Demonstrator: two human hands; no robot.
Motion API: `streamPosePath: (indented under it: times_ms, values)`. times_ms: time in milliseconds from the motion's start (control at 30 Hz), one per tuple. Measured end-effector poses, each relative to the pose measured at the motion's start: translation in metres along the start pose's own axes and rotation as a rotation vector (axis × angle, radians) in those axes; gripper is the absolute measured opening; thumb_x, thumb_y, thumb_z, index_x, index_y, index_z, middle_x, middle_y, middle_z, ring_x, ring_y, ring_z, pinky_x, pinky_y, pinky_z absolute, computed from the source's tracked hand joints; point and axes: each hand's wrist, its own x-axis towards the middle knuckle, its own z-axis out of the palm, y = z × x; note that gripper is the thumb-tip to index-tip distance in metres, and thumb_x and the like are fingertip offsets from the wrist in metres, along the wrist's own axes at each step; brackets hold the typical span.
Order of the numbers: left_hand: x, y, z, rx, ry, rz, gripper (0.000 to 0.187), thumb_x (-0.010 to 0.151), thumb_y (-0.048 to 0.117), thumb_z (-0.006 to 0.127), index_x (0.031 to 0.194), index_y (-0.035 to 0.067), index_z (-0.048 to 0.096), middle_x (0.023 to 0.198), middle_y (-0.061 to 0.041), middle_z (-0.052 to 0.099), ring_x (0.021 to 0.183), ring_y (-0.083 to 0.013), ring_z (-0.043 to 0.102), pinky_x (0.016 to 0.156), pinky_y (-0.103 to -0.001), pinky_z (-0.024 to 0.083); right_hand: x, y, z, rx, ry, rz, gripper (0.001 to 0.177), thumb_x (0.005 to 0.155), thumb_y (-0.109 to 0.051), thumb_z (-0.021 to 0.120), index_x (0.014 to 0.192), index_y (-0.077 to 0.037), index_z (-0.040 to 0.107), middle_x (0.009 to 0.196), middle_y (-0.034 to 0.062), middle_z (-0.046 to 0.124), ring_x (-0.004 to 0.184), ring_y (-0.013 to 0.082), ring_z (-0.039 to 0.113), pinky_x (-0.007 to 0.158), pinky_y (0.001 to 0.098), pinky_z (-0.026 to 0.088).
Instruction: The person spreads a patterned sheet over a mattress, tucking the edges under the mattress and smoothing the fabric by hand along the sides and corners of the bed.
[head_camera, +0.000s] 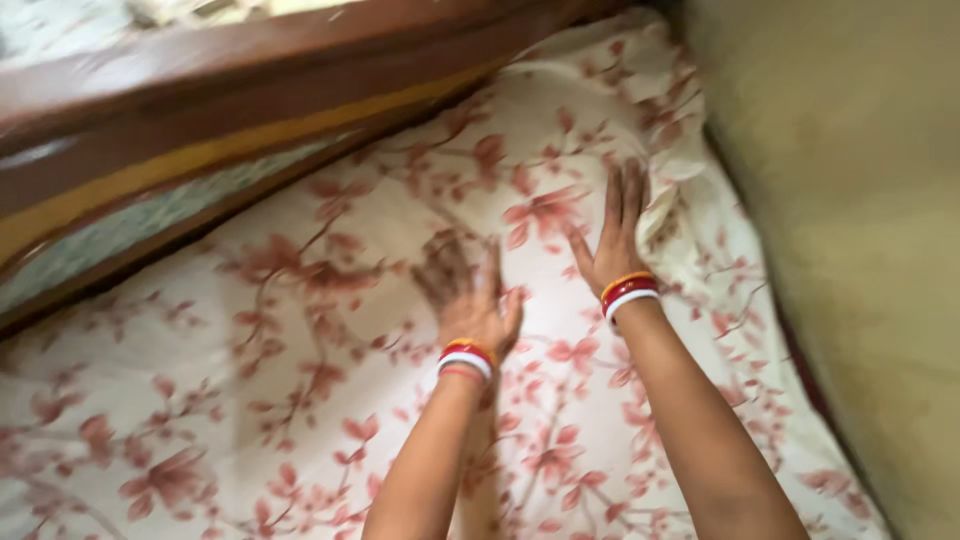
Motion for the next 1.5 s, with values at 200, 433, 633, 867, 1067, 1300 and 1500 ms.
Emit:
streamPosePath:
  times_ms: [200, 433, 633, 867, 1067, 1300, 1500]
  values:
    - [0.011, 0.011, 0.007, 0.043, -0.004, -0.036, 0.081, 0.087, 0.06, 0.056, 0.158, 0.026, 0.037, 0.166, -0.032, 0.012, 0.153, -0.054, 0.003, 0.119, -0.072, -0.005, 0.068, 0.057, 0.004, 0.073, 0.079, 0.283, 0.094, 0.098, -0.047, 0.072, 0.164, -0.006, 0.021, 0.154, 0.0327, 0.041, 0.129, 0.0459, 0.048, 0.112, 0.0547, 0.035]
    - [0.014, 0.01, 0.017, 0.058, -0.058, -0.03, 0.076, 0.091, 0.055, 0.052, 0.156, 0.02, 0.037, 0.163, -0.036, 0.015, 0.152, -0.0568, 0.005, 0.118, -0.073, -0.002, 0.066, 0.062, 0.007, 0.219, 0.167, 0.277, 0.085, 0.096, -0.031, 0.071, 0.165, -0.008, 0.026, 0.126, 0.0218, 0.06, 0.105, 0.0339, 0.063, 0.099, 0.051, 0.046]
    - [0.047, 0.021, 0.013, 0.283, -0.264, 0.35, 0.071, 0.092, 0.049, 0.048, 0.16, 0.034, 0.032, 0.171, -0.008, 0.017, 0.152, -0.0503, 0.008, 0.119, -0.073, -0.002, 0.067, 0.067, 0.003, 0.279, 0.221, 0.272, 0.078, 0.095, -0.028, 0.07, 0.161, -0.006, 0.033, 0.122, 0.0244, 0.061, 0.097, 0.0342, 0.066, 0.091, 0.0476, 0.051]
    - [0.19, 0.095, 0.014, 0.084, -0.071, 0.497, 0.078, 0.096, 0.058, 0.057, 0.161, 0.022, 0.03, 0.165, -0.019, 0.028, 0.153, -0.0501, 0.016, 0.121, -0.072, 0.009, 0.058, 0.082, 0.028, 0.254, 0.272, 0.304, 0.049, 0.1, -0.02, 0.061, 0.143, 0.001, 0.051, 0.108, 0.0247, 0.066, 0.097, 0.0433, 0.065, 0.088, 0.0543, 0.05]
    - [0.304, 0.169, 0.051, -0.084, -0.083, 0.584, 0.065, 0.087, 0.033, 0.068, 0.148, 0.016, 0.052, 0.128, -0.014, 0.066, 0.121, -0.038, 0.062, 0.106, -0.053, 0.048, 0.058, 0.086, 0.028, 0.166, 0.327, 0.282, 0.014, 0.102, -0.011, 0.059, 0.114, -0.002, 0.062, 0.11, 0.0219, 0.066, 0.102, 0.0429, 0.064, 0.093, 0.0525, 0.052]
    - [0.335, 0.218, 0.082, 0.047, -0.136, 0.444, 0.029, 0.091, 0.02, 0.066, 0.119, 0.028, 0.067, 0.105, -0.01, 0.075, 0.098, -0.0329, 0.073, 0.073, -0.048, 0.059, 0.062, 0.051, -0.001, 0.004, 0.292, -0.163, 0.028, 0.09, -0.01, 0.068, 0.117, -0.005, 0.06, 0.134, 0.0149, 0.059, 0.129, 0.0365, 0.058, 0.111, 0.0486, 0.048]
    - [0.31, 0.198, 0.064, -0.302, -0.081, 0.471, 0.069, 0.088, 0.002, 0.059, 0.153, 0.017, 0.041, 0.11, -0.02, 0.071, 0.106, -0.0406, 0.068, 0.089, -0.054, 0.054, 0.125, 0.048, 0.011, -0.024, 0.258, -0.051, 0.03, 0.099, -0.024, 0.06, 0.12, -0.003, 0.062, 0.13, 0.0196, 0.062, 0.124, 0.0378, 0.06, 0.108, 0.0485, 0.049]
